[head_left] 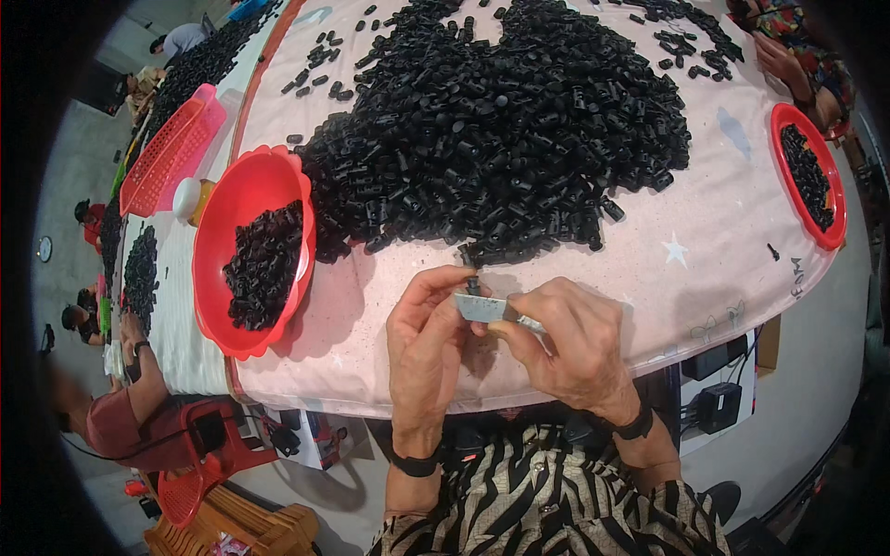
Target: Trimming excess material from small black plastic shoe components using a metal blade at a workbench.
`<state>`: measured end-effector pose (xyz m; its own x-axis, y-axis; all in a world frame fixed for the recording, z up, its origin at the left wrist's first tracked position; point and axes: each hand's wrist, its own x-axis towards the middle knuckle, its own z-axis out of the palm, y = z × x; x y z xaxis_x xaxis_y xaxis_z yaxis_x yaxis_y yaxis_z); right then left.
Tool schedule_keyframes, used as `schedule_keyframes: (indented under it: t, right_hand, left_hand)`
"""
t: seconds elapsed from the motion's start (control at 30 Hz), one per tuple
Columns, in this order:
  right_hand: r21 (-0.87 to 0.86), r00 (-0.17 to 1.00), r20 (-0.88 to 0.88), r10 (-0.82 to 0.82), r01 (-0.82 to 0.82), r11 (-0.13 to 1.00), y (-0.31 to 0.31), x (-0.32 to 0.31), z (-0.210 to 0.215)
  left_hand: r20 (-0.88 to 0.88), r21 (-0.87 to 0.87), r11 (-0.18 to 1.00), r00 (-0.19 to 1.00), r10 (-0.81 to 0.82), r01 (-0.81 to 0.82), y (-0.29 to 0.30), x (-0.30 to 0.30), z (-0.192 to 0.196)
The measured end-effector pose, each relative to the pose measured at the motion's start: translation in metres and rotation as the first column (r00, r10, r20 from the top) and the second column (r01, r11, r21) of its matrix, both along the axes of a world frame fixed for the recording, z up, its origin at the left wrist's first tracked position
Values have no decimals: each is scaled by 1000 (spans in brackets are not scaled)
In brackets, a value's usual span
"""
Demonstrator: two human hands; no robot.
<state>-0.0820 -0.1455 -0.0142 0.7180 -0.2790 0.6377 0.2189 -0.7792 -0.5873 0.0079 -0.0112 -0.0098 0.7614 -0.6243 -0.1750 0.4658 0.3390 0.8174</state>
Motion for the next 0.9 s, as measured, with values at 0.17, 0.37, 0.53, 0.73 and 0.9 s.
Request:
schedule_keyframes:
  t: [0.17,0.37,0.53,0.73,0.9]
  right_hand:
    - [17,1000,0,-8,8,1000,1,0,0]
    - [-11,1000,8,-2,2,1000,0,1,1]
    - [24,1000,-9,3,-3,1000,1,0,2]
    - [26,1000,-8,8,-8,1000,2,0,1]
    - [14,1000,-1,8,-8,1000,1,0,2]
  left_hand:
    - [44,20,1000,999,3,-4,-1,-3,-2]
    - [-24,-14,1000,1000,7,-7,1,1,-1]
    - [-39,-30,999,999,-20,19,3,1,-1]
    - [-45,-36,999,999,-16,14,3,1,-2]
    - [-32,-36,999,999,-17,16,2,1,-2]
